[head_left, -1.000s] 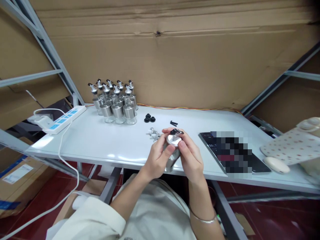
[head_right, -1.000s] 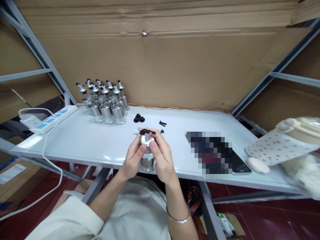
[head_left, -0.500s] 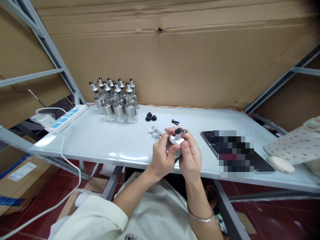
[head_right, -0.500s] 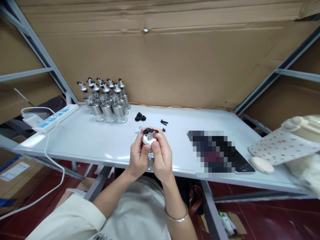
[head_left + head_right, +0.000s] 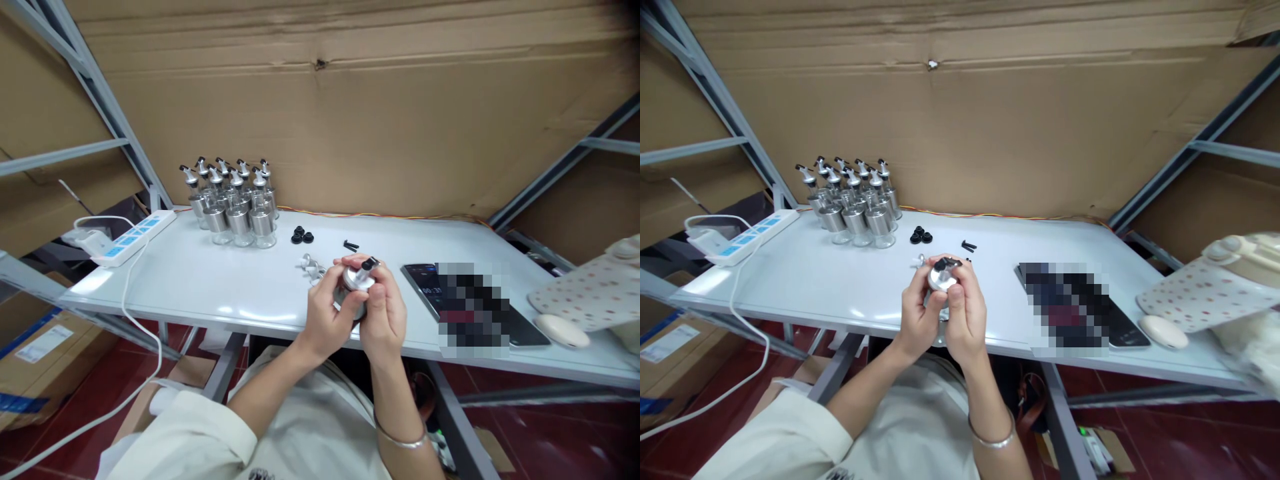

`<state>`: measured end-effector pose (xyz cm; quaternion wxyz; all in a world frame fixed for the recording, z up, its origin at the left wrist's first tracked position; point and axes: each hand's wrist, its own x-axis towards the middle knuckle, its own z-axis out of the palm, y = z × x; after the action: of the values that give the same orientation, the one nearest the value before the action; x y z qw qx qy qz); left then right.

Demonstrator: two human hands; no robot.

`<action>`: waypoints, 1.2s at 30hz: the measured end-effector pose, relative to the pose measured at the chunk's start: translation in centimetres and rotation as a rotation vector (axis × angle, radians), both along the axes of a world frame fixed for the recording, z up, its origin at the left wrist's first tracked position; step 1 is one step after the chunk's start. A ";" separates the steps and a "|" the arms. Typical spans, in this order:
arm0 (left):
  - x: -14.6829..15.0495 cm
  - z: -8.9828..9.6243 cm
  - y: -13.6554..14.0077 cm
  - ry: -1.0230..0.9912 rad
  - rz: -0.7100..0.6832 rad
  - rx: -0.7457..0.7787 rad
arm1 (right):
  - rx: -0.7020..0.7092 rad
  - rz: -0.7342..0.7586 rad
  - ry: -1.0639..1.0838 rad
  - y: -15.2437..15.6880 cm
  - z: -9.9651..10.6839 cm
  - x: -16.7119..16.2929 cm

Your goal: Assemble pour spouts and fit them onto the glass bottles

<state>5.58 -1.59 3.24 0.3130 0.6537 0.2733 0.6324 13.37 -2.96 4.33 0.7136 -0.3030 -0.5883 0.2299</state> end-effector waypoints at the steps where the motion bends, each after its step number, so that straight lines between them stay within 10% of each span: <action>1: 0.0 0.0 0.0 -0.014 -0.013 -0.008 | -0.028 -0.006 0.007 0.0 -0.1 0.0; 36: -0.2 -0.3 0.4 0.037 -0.029 -0.031 | -0.348 -0.021 0.406 0.1 1.7 -0.5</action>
<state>5.36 -1.18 2.95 0.3273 0.6643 0.2793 0.6112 12.83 -2.83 6.04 0.7566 -0.3748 -0.3815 0.3762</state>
